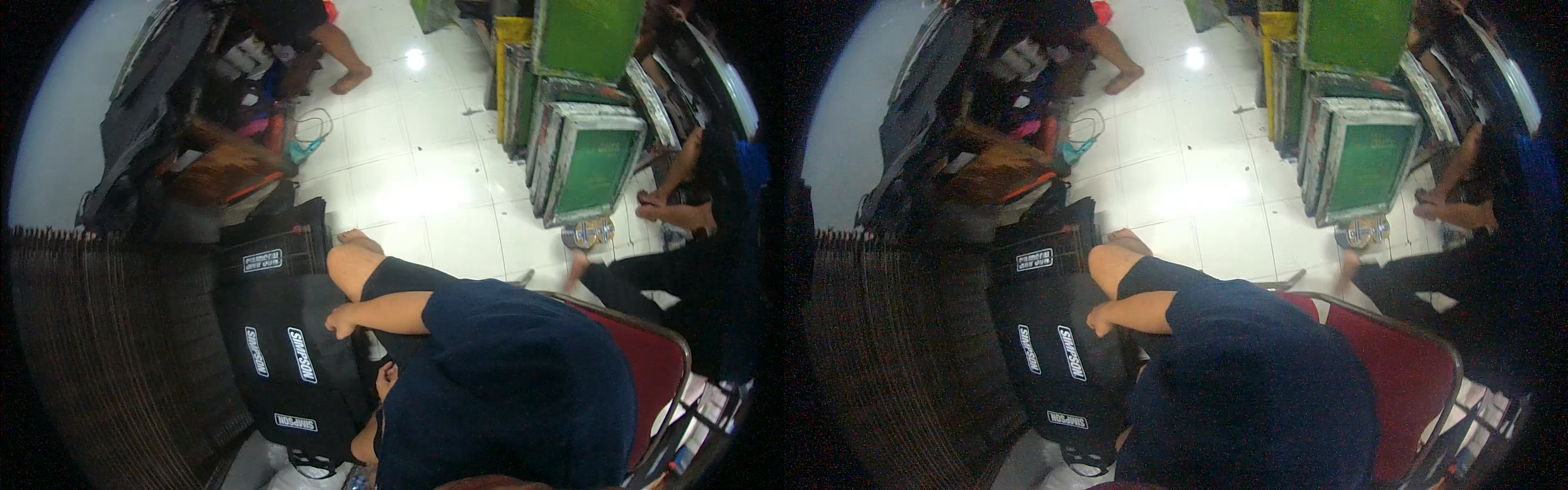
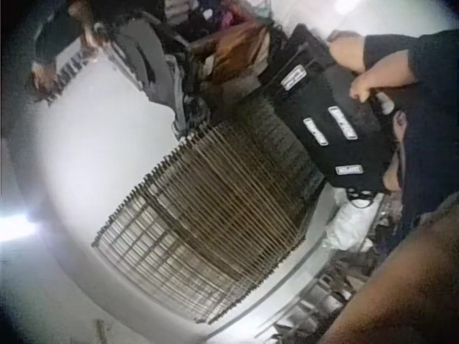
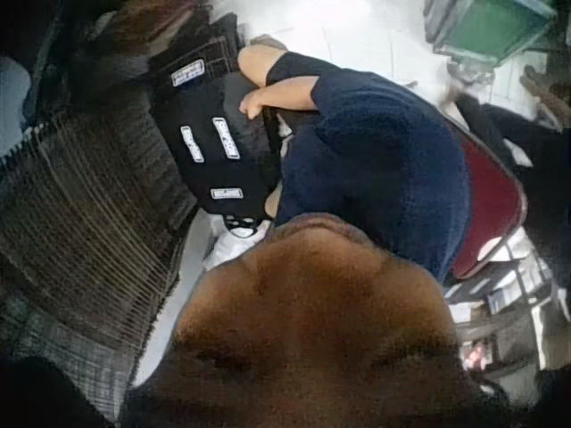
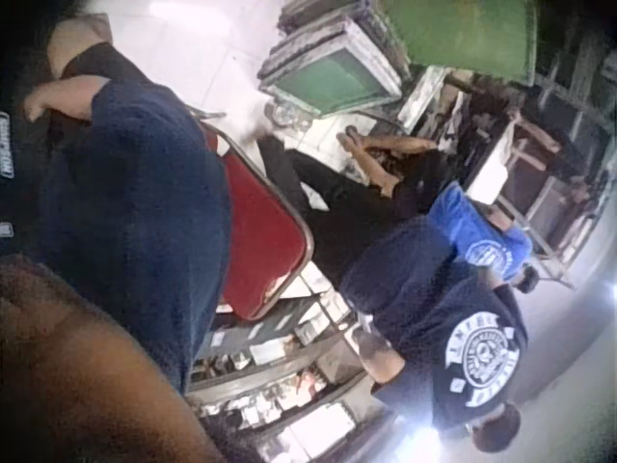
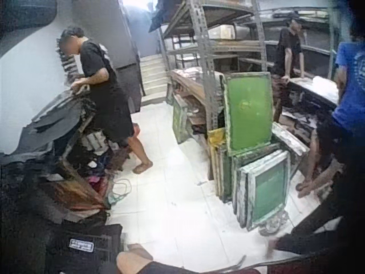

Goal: The person sits on the floor and repeatedly picks up black Simpson-branded bags, places them on a growing stack, and adjusts them. The person handles the bags one at a time, occasionally repositioning the stack.

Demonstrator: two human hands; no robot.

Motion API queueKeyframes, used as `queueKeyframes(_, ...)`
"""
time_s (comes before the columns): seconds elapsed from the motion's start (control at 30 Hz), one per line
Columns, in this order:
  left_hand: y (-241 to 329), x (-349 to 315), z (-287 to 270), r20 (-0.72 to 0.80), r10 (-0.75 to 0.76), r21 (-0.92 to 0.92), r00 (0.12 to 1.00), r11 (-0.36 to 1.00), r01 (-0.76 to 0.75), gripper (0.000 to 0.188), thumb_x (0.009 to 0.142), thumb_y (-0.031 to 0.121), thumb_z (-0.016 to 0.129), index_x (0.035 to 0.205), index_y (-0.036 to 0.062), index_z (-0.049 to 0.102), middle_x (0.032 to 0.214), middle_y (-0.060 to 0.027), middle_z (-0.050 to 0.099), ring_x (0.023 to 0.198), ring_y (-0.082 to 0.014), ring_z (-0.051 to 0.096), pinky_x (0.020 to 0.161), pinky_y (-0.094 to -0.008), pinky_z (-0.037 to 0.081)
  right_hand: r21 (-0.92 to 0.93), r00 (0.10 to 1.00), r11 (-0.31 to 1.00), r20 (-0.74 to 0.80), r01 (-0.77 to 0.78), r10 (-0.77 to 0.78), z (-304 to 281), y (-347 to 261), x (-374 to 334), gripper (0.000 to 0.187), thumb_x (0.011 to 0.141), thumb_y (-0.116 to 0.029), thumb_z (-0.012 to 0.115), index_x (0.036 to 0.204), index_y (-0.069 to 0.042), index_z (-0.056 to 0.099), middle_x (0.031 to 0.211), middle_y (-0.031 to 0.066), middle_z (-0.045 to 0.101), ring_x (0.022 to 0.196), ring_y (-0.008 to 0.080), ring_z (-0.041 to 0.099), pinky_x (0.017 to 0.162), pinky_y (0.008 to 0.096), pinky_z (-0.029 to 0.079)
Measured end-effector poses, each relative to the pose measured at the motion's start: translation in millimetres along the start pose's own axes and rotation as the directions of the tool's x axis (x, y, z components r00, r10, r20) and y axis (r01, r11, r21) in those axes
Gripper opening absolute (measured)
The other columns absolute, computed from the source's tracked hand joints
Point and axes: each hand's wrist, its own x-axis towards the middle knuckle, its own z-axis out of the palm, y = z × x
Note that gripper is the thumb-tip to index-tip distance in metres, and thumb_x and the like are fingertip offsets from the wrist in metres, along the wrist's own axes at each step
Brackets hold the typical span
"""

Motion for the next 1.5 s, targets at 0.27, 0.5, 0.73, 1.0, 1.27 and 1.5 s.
queueKeyframes(0.27,38.0,5.7,9.4,-0.030,0.168,-0.235,0.985,0.957,-0.170,0.036,0.082,0.018,0.064,0.113,0.0020,0.055,0.093,-0.0112,0.063,0.082,-0.0166,0.060,0.074,-0.0280,0.047,0.355,0.990,0.928,-0.124,0.113,-0.073,-28.5,21.4,-2.8,0.047,0.077,-0.032,0.064,0.118,-0.011,0.053,0.098,0.0111,0.063,0.087,0.0229,0.061,0.074,0.0363,0.047)
queueKeyframes(0.5,62.0,-16.4,-8.7,-0.217,-0.191,-0.478,0.957,0.876,0.067,0.037,0.079,0.017,0.069,0.110,0.0027,0.056,0.087,-0.0089,0.063,0.081,-0.0156,0.060,0.071,-0.0283,0.047,0.593,0.861,0.679,-0.495,0.433,-0.117,-248.6,-36.1,-16.4,0.047,0.077,-0.019,0.065,0.119,-0.010,0.047,0.094,0.0058,0.060,0.074,0.0153,0.062,0.056,0.0267,0.049)
queueKeyframes(0.73,41.7,-11.8,1.0,-0.302,-0.281,-0.693,0.911,0.721,-0.008,0.037,0.079,0.019,0.069,0.110,0.0025,0.056,0.082,-0.0070,0.062,0.074,-0.0135,0.058,0.067,-0.0267,0.046,0.562,0.599,0.454,-0.797,0.692,0.074,-444.1,-132.6,-34.6,0.061,0.084,-0.049,0.055,0.127,-0.008,0.038,0.109,0.0107,0.056,0.095,0.0218,0.058,0.078,0.0377,0.046)
queueKeyframes(1.0,53.8,-8.1,-3.4,-0.335,-0.298,-0.707,0.894,0.707,-0.030,0.038,0.079,0.016,0.068,0.112,0.0032,0.053,0.081,-0.0064,0.062,0.073,-0.0130,0.057,0.064,-0.0263,0.045,0.556,0.547,0.178,-0.831,0.812,0.100,-523.9,-147.3,-24.3,0.107,0.075,-0.056,0.061,0.140,0.000,-0.003,0.133,0.0284,0.031,0.116,0.0382,0.045,0.092,0.0492,0.042)
queueKeyframes(1.27,80.6,4.2,-44.6,-0.317,-0.289,-0.748,0.903,0.662,-0.051,0.043,0.080,0.024,0.067,0.116,0.0046,0.052,0.084,-0.0054,0.061,0.075,-0.0142,0.057,0.062,-0.0280,0.045,0.593,0.579,-0.198,-0.805,0.780,-0.131,-531.1,-181.4,-43.0,0.130,0.061,-0.072,0.062,0.137,-0.008,-0.022,0.144,0.0276,0.007,0.126,0.0476,0.027,0.100,0.0606,0.028)
queueKeyframes(1.5,140.2,31.6,-120.3,-0.319,-0.264,-0.796,0.910,0.596,-0.107,0.049,0.079,0.029,0.067,0.119,0.0058,0.050,0.092,-0.0049,0.060,0.082,-0.0137,0.056,0.070,-0.0280,0.044,0.717,0.678,-0.239,-0.697,0.655,-0.232,-499.1,-217.6,-32.3,0.103,0.068,-0.059,0.067,0.137,-0.001,0.017,0.136,0.0300,0.023,0.124,0.0477,0.029,0.098,0.0602,0.033)
